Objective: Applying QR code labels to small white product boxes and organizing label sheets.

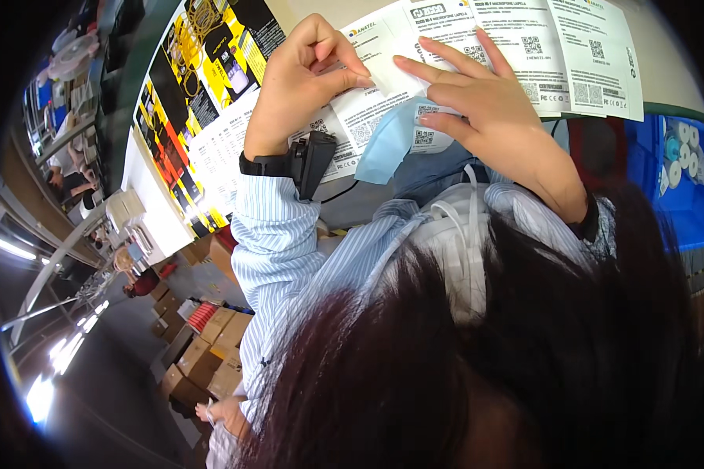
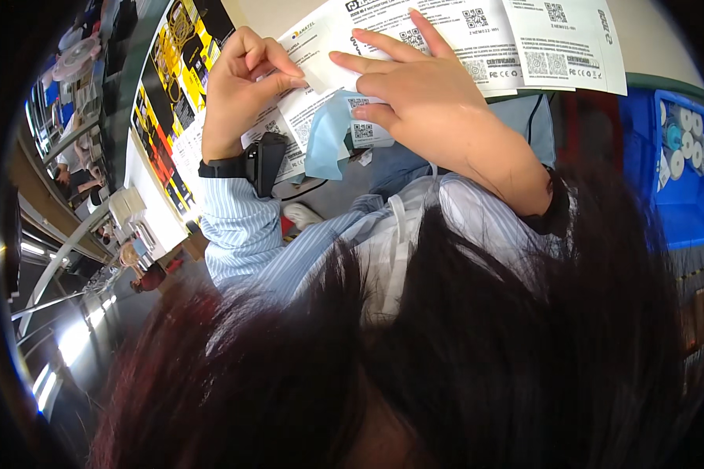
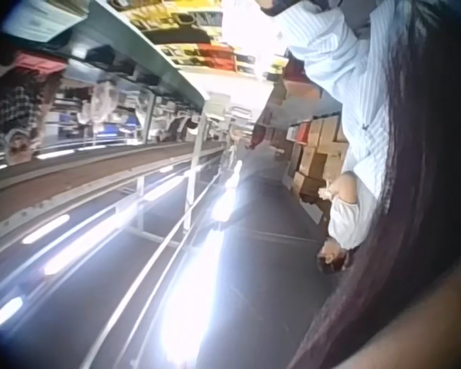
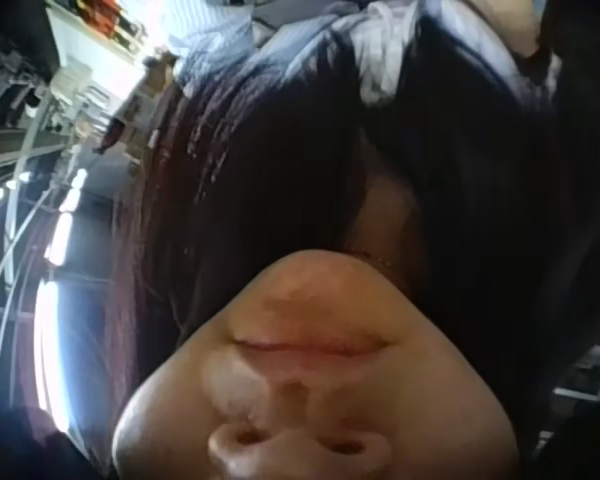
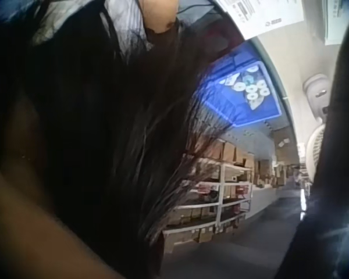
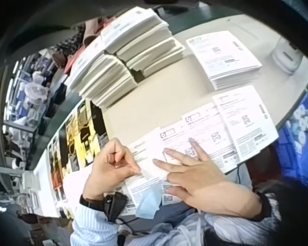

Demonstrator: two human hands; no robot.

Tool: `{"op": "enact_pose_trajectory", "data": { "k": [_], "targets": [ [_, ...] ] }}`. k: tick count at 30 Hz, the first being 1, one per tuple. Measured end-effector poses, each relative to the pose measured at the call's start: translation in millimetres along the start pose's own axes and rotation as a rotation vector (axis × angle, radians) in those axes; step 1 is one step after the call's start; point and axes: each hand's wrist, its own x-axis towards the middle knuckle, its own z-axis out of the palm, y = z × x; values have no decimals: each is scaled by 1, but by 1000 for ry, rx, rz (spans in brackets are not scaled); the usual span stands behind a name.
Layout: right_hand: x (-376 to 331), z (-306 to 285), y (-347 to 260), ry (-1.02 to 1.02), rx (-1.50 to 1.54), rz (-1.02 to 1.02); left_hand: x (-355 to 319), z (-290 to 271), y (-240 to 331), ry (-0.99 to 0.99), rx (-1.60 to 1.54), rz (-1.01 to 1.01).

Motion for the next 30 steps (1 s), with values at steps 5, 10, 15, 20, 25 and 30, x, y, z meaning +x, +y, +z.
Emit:
{"op": "enact_pose_trajectory", "data": {
  "k": [5,10,15,20,25,30],
  "targets": [
    [0,1,-1,7,7,5,-2,0,-3,37,-187,-17],
    [0,2,-3,0,0,17,-1,-6,-11,1,-287,-7],
    [1,1,-4,-2,-4,13,-5,-6,-18,47,-380,-19],
    [1,1,-3,-23,-9,18,-4,-8,-26,30,-449,25],
    [0,5,0,-23,-16,6,-9,-15,-38,57,-480,-22],
    [-3,12,4,26,30,5,-10,-14,-36,93,-499,-5]
  ]
}}
